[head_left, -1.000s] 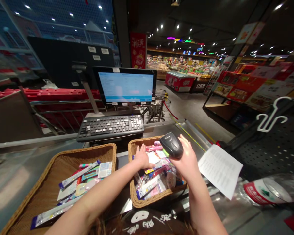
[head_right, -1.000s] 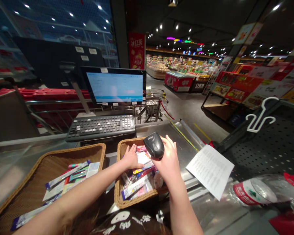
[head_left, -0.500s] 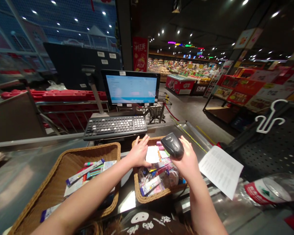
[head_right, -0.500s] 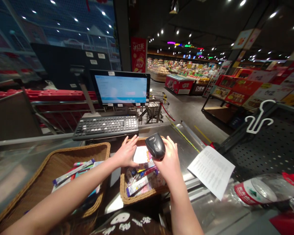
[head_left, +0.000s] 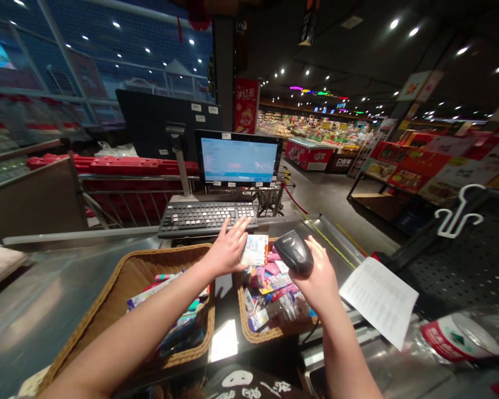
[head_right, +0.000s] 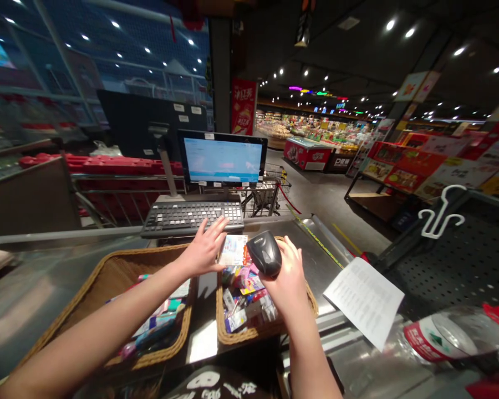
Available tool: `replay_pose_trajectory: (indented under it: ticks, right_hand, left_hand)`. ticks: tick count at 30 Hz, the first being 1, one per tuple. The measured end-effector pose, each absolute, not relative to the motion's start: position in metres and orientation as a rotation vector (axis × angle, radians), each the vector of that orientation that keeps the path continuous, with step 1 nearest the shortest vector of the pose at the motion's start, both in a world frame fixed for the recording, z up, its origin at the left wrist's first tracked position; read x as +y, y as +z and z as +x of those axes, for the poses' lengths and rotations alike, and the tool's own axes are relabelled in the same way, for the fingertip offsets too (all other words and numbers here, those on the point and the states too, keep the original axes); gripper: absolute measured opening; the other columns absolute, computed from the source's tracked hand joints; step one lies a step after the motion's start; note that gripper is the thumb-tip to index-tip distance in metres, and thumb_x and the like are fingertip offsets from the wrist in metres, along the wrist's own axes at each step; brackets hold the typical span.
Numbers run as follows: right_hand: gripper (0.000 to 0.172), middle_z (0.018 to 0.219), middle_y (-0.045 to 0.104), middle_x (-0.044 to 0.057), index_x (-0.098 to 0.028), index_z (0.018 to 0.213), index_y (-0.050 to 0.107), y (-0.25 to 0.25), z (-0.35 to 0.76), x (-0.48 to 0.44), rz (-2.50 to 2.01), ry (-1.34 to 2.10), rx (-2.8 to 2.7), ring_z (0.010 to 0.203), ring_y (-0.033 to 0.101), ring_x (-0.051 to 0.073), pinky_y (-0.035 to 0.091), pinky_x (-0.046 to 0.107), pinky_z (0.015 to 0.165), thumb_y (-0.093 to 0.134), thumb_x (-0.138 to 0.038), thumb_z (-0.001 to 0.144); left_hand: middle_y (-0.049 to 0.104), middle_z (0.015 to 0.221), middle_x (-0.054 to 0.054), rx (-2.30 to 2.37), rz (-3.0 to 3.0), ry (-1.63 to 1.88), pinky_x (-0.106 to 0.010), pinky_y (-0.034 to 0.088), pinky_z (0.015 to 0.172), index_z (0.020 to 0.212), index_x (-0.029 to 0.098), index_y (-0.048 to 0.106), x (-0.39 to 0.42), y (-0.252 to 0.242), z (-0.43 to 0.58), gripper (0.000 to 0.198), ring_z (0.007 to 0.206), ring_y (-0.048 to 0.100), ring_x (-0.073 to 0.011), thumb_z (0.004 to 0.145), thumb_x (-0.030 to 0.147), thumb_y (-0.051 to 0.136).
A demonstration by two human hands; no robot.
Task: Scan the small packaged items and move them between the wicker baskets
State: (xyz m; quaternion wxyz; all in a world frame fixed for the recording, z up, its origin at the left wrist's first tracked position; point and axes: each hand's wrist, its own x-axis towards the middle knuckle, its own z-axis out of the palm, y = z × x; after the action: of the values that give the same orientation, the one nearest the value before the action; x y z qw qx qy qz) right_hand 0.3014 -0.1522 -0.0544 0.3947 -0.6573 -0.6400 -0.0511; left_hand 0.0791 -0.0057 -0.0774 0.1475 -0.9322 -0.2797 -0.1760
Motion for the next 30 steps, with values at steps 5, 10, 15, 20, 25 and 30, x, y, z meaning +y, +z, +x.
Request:
replay_pose_trajectory:
  ticks: [5,10,15,20,25,30]
  right_hand:
    - [0.045,0.123,0.063,0.013,-0.02,0.117,0.059,-0.045,0.285,-0.153,-1.598,-0.125,-1.647,0.137,0.043,0.038,0.028,0.067,0.112,0.06,-0.023,0.072]
    - [0.045,0.126,0.062,0.013,-0.02,0.114,0.061,-0.035,0.265,-0.149,-1.552,-0.122,-1.749,0.138,0.04,0.04,0.028,0.067,0.112,0.062,-0.02,0.069]
    - [0.047,0.128,0.061,0.012,-0.02,0.115,0.063,-0.028,0.248,-0.144,-1.492,-0.114,-1.826,0.139,0.039,0.04,0.03,0.065,0.113,0.06,-0.015,0.069]
    - [0.045,0.125,0.063,0.01,-0.022,0.114,0.065,-0.023,0.234,-0.143,-1.463,-0.11,-1.853,0.138,0.041,0.039,0.03,0.066,0.112,0.059,-0.014,0.07]
    - [0.041,0.121,0.064,0.011,-0.021,0.111,0.066,-0.024,0.225,-0.144,-1.472,-0.092,-1.855,0.135,0.043,0.04,0.031,0.068,0.11,0.058,-0.016,0.07]
    - [0.042,0.12,0.064,0.011,-0.022,0.111,0.065,-0.026,0.219,-0.145,-1.435,-0.09,-1.863,0.135,0.044,0.04,0.033,0.066,0.109,0.057,-0.017,0.07]
  left_hand:
    - [0.022,0.16,-0.02,-0.849,-2.575,-0.603,-0.057,-0.001,0.122,0.116,0.012,0.061,-0.001,-0.061,0.054,0.058,0.15,0.017,-0.0347,0.074,0.051,0.066]
    - [0.02,0.161,-0.019,-0.888,-2.484,-0.664,-0.058,-0.001,0.122,0.121,0.013,0.059,0.005,-0.037,0.026,0.056,0.15,0.017,-0.0352,0.074,0.043,0.067]
    - [0.02,0.16,-0.02,-0.911,-2.405,-0.683,-0.057,-0.002,0.122,0.122,0.011,0.058,0.007,-0.022,0.003,0.058,0.15,0.016,-0.0349,0.074,0.042,0.069]
    - [0.02,0.16,-0.02,-0.931,-2.364,-0.691,-0.057,-0.004,0.122,0.124,0.011,0.057,0.005,-0.022,-0.012,0.06,0.15,0.016,-0.0342,0.075,0.044,0.068]
    - [0.02,0.16,-0.02,-0.945,-2.342,-0.672,-0.056,-0.004,0.122,0.124,0.01,0.057,0.003,-0.023,-0.022,0.062,0.15,0.016,-0.0339,0.076,0.047,0.067]
    - [0.022,0.16,-0.021,-0.957,-2.371,-0.687,-0.057,-0.003,0.122,0.125,0.009,0.057,0.0,-0.021,-0.03,0.063,0.15,0.017,-0.0347,0.075,0.046,0.068]
